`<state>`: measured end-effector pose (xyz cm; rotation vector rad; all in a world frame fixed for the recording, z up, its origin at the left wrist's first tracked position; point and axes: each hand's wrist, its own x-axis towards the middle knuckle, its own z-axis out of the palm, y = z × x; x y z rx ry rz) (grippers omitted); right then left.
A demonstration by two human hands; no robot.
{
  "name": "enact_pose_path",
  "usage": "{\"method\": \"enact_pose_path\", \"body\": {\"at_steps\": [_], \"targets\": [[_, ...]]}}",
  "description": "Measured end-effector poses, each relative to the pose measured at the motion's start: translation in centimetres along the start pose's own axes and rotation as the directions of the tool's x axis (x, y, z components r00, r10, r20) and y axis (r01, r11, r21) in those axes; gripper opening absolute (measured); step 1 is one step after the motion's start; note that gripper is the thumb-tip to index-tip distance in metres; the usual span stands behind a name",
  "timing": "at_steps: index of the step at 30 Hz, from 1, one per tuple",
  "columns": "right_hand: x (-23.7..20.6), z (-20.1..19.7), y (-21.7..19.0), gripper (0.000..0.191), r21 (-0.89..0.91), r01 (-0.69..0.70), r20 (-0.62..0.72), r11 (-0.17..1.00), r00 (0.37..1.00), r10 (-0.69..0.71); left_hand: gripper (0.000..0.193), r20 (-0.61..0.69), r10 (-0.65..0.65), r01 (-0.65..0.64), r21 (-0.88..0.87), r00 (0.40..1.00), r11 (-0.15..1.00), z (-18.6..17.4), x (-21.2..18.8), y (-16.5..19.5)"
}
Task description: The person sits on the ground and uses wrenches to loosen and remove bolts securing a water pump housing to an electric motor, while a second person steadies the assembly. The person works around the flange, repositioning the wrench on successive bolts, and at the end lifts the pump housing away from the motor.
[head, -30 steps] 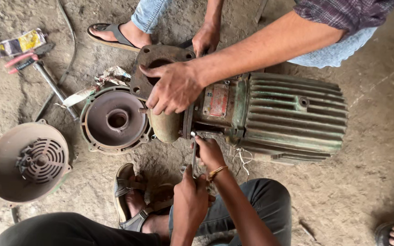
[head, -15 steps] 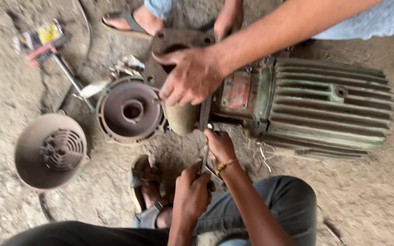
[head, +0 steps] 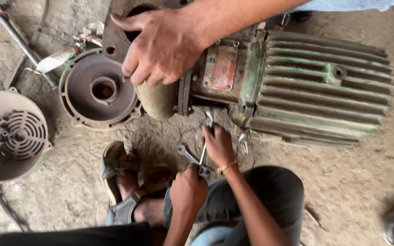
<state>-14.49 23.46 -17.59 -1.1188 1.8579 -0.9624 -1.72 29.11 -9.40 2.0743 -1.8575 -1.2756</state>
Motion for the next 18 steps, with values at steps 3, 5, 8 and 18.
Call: {"method": "enact_pose_path", "body": {"at_steps": [3, 5, 8, 18], "targets": [[0.2, 2.2, 1.0, 0.032, -0.163, -0.132, 0.054, 0.978, 0.988, 0.142, 0.017, -0.24, 0.1, -0.086, 0.068, 0.966, 0.994, 4.6, 2.6, -4.1], [0.3, 3.5, 1.2, 0.031, -0.256, -0.104, 0.037, 0.961, 0.992, 0.118, 0.015, -0.32, 0.239, -0.182, 0.198, 0.917, 0.963, 6.5, 4.5, -6.2], [0.9, 4.5, 1.6, 0.03, -0.345, 0.052, -0.046, 0.937, 0.996, -0.073, 0.023, -0.298, 0.154, -0.112, 0.151, 0.942, 0.982, 7.9, 6.8, -7.6], [2.1, 6.4, 2.8, 0.028, -0.539, 0.176, -0.048, 0.824, 0.97, -0.238, 0.017, -0.303, 0.126, -0.142, -0.032, 0.945, 0.989, 8.4, 8.3, -8.7]]}}
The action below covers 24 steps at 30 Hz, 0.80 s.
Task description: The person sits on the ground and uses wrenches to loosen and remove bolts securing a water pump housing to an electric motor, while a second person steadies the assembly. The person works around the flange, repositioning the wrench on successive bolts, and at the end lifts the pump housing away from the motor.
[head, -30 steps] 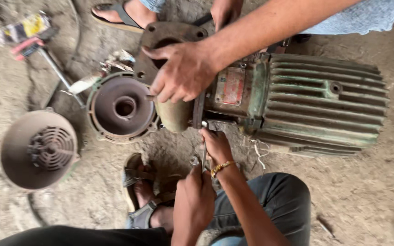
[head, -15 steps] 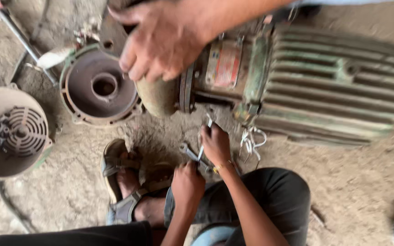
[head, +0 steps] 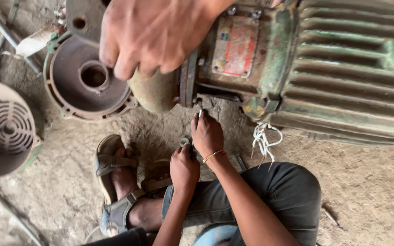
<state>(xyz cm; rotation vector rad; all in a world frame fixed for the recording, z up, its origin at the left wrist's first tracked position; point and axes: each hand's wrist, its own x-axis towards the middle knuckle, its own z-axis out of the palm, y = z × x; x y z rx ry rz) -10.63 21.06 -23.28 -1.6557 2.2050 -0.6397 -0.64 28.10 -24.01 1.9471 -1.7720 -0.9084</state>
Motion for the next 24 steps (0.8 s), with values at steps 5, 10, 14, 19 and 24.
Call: {"method": "enact_pose_path", "body": {"at_steps": [5, 10, 14, 19, 24], "targets": [[0.0, 0.0, 0.3, 0.029, 0.007, -0.016, 0.119, 1.0, 0.993, 0.015, 0.013, -0.021, -0.036, 0.036, -0.019, 0.999, 0.999, -0.7, -0.3, 0.0], [1.0, -1.0, 0.1, 0.032, 0.012, 0.042, 0.152, 0.999, 0.987, -0.043, 0.018, 0.016, -0.079, 0.08, -0.15, 0.997, 0.985, -4.2, -2.2, 3.2], [2.0, -3.0, -0.1, 0.055, 0.344, -0.368, 0.523, 0.864, 0.839, 0.149, 0.021, -0.024, -0.135, 0.127, -0.217, 0.991, 0.968, -9.9, -3.7, 8.4], [2.3, -6.2, 0.2, 0.052, 0.783, -0.542, 0.525, 0.305, 0.839, 0.143, 0.013, -0.363, 0.398, -0.358, 0.175, 0.842, 0.917, -15.6, 1.2, 16.0], [3.1, -6.3, -0.4, 0.035, 0.814, -0.581, 0.552, 0.01, 0.778, 0.301, 0.018, -0.346, 0.49, -0.427, 0.246, 0.8, 0.87, -14.8, 5.8, 19.3]]}}
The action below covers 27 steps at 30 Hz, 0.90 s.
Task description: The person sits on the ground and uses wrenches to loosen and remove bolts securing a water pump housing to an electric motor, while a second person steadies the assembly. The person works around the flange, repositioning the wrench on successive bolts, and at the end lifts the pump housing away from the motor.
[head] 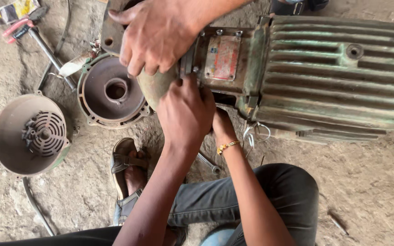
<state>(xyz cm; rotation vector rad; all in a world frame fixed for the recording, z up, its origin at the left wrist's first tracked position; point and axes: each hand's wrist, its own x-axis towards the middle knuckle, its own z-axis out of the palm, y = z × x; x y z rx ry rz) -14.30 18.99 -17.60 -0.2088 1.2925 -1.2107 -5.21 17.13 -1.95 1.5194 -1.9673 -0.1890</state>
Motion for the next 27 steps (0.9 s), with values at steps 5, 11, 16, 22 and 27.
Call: {"method": "enact_pose_path", "body": {"at_steps": [5, 11, 16, 22, 27], "targets": [[0.6, 0.3, 0.5, 0.028, 0.323, -0.008, 0.15, 0.946, 0.988, -0.043, 0.021, 0.074, 0.095, -0.086, -0.122, 0.993, 0.989, 0.2, -2.2, -0.5], [0.1, 0.8, -0.7, 0.015, 0.249, 0.091, 0.157, 0.964, 0.979, -0.133, 0.035, 0.045, 0.015, -0.006, -0.176, 0.999, 0.984, -0.2, 0.7, -2.1], [-0.7, 1.0, -1.0, 0.023, -0.466, 0.552, 0.235, 0.691, 0.83, -0.505, 0.029, -0.015, 0.071, -0.073, -0.265, 0.997, 0.962, 0.9, 1.5, -2.9], [-0.1, 0.0, -0.7, 0.025, -0.509, 0.476, 0.219, 0.717, 0.877, -0.427, 0.024, -0.024, 0.156, -0.157, -0.262, 0.987, 0.952, 1.4, 1.5, -3.1], [0.0, 0.7, -0.6, 0.019, -0.62, 0.622, 0.286, 0.479, 0.747, -0.6, 0.028, 0.009, 0.189, -0.184, -0.205, 0.982, 0.961, 1.6, 2.6, -3.7]]}}
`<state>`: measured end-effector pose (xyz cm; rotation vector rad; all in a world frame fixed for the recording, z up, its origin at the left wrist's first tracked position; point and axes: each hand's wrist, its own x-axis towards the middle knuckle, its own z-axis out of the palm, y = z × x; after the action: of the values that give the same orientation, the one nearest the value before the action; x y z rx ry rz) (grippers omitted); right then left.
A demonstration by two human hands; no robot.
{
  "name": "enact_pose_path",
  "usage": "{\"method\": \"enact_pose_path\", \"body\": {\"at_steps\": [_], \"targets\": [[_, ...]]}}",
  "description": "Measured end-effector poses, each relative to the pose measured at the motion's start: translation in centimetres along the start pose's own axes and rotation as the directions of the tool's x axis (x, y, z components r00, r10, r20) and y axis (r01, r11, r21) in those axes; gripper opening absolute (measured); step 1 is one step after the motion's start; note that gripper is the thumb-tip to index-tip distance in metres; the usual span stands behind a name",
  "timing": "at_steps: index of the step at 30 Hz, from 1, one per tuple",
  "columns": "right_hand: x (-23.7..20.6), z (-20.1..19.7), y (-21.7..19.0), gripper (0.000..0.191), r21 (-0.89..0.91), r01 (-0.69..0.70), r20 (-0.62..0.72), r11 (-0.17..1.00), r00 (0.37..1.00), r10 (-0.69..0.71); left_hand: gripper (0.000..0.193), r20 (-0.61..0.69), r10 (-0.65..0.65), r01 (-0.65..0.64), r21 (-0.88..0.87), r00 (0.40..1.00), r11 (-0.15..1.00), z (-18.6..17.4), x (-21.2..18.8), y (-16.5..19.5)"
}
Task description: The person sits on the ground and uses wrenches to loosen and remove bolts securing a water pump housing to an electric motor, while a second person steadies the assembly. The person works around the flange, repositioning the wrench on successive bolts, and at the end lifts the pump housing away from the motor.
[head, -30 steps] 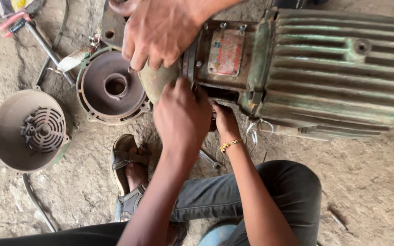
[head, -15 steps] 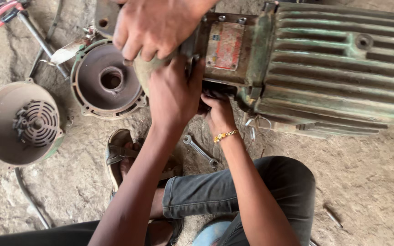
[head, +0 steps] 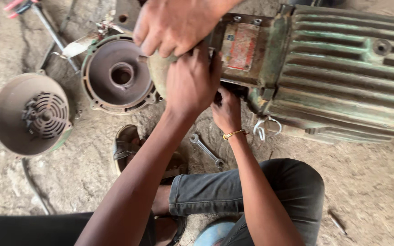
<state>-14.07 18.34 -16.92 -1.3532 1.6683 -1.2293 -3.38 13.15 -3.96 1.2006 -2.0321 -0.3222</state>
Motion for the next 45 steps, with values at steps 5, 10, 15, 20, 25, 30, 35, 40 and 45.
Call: {"method": "enact_pose_path", "body": {"at_steps": [5, 10, 15, 20, 25, 30, 35, 40, 45], "targets": [[-0.5, -0.7, -0.1, 0.012, -0.369, 0.191, -0.087, 0.91, 0.967, -0.238, 0.023, -0.072, 0.021, -0.026, -0.064, 0.997, 0.998, -0.1, -0.5, 0.4], [-0.5, -1.4, 1.7, 0.017, 0.281, 0.029, -0.053, 0.959, 0.998, -0.015, 0.037, 0.089, -0.008, 0.009, -0.012, 0.996, 1.0, -2.4, -4.8, 2.5], [-1.0, 0.3, 3.3, 0.012, 0.717, -0.441, 0.074, 0.54, 0.818, 0.571, 0.031, 0.516, -0.498, 0.531, 0.094, 0.697, 0.842, -0.1, -17.4, 3.7], [-2.4, 1.8, 4.0, 0.013, 0.361, -0.448, 0.063, 0.818, 0.887, 0.457, 0.034, 0.456, -0.682, 0.607, 0.324, 0.571, 0.725, 4.6, -23.6, -0.4], [-2.7, 2.1, 4.1, 0.02, 0.132, -0.352, -0.046, 0.926, 0.931, 0.361, 0.019, 0.517, -0.699, 0.529, 0.459, 0.494, 0.714, 7.3, -23.0, -3.2], [-3.1, 2.4, 4.1, 0.017, -0.097, -0.192, -0.135, 0.977, 0.975, 0.178, 0.015, 0.4, -0.625, 0.504, 0.372, 0.671, 0.779, 9.6, -22.7, -3.8], [-3.6, 3.6, 4.1, 0.017, -0.437, 0.04, -0.157, 0.899, 0.98, -0.12, 0.02, 0.374, -0.625, 0.529, 0.335, 0.685, 0.78, 9.6, -22.8, -4.2], [-3.5, 4.4, 4.2, 0.021, -0.533, 0.056, -0.096, 0.844, 0.987, -0.127, 0.021, 0.38, -0.676, 0.576, 0.354, 0.631, 0.737, 8.9, -22.3, -4.5], [-3.4, 3.9, 3.8, 0.021, -0.563, 0.092, -0.025, 0.822, 0.991, -0.128, 0.023, 0.378, -0.691, 0.643, 0.267, 0.616, 0.718, 8.4, -22.3, -4.5]]}}
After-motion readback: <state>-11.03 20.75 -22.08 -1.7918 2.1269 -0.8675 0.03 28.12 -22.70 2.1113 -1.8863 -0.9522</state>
